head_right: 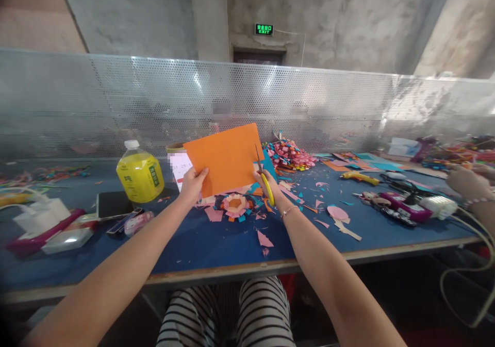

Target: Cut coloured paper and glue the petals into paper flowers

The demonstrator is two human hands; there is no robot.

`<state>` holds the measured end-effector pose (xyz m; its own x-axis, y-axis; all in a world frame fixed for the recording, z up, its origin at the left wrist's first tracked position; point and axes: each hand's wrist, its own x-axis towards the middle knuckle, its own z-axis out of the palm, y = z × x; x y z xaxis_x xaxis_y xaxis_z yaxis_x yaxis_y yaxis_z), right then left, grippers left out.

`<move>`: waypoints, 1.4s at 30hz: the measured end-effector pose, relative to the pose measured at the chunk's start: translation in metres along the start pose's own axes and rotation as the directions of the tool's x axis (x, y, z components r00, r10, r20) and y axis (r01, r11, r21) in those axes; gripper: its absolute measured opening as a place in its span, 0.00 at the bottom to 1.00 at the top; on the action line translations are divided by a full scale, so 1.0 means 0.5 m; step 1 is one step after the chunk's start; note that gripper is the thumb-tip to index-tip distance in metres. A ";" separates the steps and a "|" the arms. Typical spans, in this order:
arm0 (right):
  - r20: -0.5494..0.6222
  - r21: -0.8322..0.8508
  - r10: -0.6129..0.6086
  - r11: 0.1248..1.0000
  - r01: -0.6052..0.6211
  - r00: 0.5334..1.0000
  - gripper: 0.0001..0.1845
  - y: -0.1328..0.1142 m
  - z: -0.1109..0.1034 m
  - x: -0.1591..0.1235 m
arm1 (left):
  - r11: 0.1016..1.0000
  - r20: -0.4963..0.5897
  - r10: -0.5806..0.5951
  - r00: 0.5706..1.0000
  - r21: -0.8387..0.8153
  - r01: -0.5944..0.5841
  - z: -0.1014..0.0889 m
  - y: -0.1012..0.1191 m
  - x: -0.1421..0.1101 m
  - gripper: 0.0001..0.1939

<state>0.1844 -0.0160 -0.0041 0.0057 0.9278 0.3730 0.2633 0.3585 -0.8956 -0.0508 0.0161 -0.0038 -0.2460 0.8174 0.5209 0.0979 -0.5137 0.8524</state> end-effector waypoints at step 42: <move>-0.107 0.034 0.015 0.999 -0.012 0.994 0.26 0.041 0.017 0.017 | 0.999 0.049 0.048 0.998 -0.027 -0.047 0.002 0.009 -0.001 0.14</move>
<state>0.1815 0.0004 -0.0215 0.1130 0.9168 0.3830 0.2304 0.3508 -0.9077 -0.0492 0.0134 -0.0003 -0.1933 0.8037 0.5628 0.0828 -0.5582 0.8256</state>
